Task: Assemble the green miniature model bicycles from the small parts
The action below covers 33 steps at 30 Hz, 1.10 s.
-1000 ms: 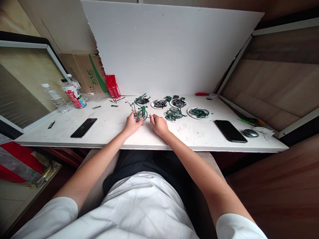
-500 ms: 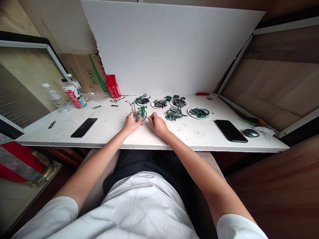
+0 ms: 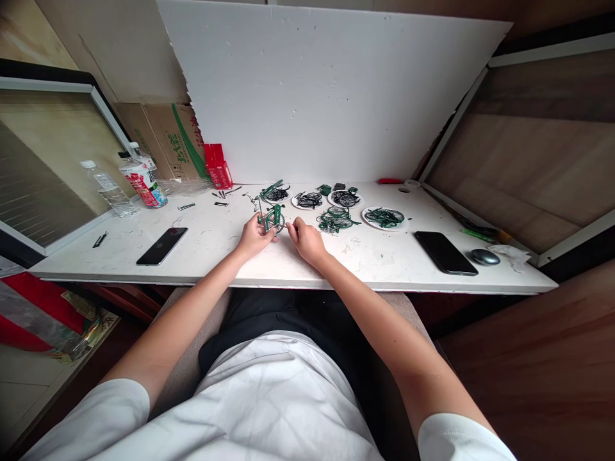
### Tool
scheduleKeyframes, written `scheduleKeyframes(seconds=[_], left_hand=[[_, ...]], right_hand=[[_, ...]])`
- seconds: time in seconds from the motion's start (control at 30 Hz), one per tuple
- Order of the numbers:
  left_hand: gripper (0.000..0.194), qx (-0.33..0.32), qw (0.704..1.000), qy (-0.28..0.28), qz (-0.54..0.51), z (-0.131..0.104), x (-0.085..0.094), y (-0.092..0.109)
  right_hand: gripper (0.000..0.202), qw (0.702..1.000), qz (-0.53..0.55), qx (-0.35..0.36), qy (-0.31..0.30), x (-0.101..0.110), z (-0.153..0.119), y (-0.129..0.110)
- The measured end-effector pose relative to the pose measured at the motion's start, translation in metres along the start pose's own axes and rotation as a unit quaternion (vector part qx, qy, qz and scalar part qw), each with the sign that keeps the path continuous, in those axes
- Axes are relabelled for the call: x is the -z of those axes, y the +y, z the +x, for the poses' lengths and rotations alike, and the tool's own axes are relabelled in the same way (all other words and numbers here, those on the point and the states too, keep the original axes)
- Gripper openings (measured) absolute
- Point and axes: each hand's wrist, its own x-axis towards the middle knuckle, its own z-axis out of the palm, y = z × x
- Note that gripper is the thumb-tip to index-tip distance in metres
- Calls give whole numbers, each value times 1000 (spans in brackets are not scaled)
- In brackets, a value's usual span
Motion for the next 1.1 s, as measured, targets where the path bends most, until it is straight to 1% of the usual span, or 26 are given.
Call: scheduleKeyframes(seconds=[0.17,0.37,0.5,0.57,0.63,0.7,0.8,0.87,0.97,1.1], left_hand=[[42,11,1000,-6,12,0,-1,1],[39,5,1000,-2,11,0,-2,-2],[36,7,999,23,47,0,-4,-2],[35,10,998,35,59,-1,-5,-2],[35,12,997,39,72,-1,-5,-1],[33,12,996,39,80,0,-4,-2],[32,15,997,43,59,1,-3,-3],[32,16,998,44,35,2,-3,-4],[32,10,999,40,14,3,-3,-2],[33,9,999,30,11,2,-4,-1]], right_hand=[[39,1000,25,-8,-2,1,-1,-1],[44,999,45,-27,-3,2,-1,-3],[42,999,27,-44,-10,3,-1,-6],[35,999,21,-49,-13,3,-2,-8],[26,999,25,-40,-19,2,-3,-8],[21,999,33,-17,-21,1,-4,-7],[23,999,42,13,-17,-1,-3,-3],[25,999,43,21,-16,-3,-2,0],[27,999,35,21,-12,-4,0,3],[31,1000,23,13,-3,-3,0,3]])
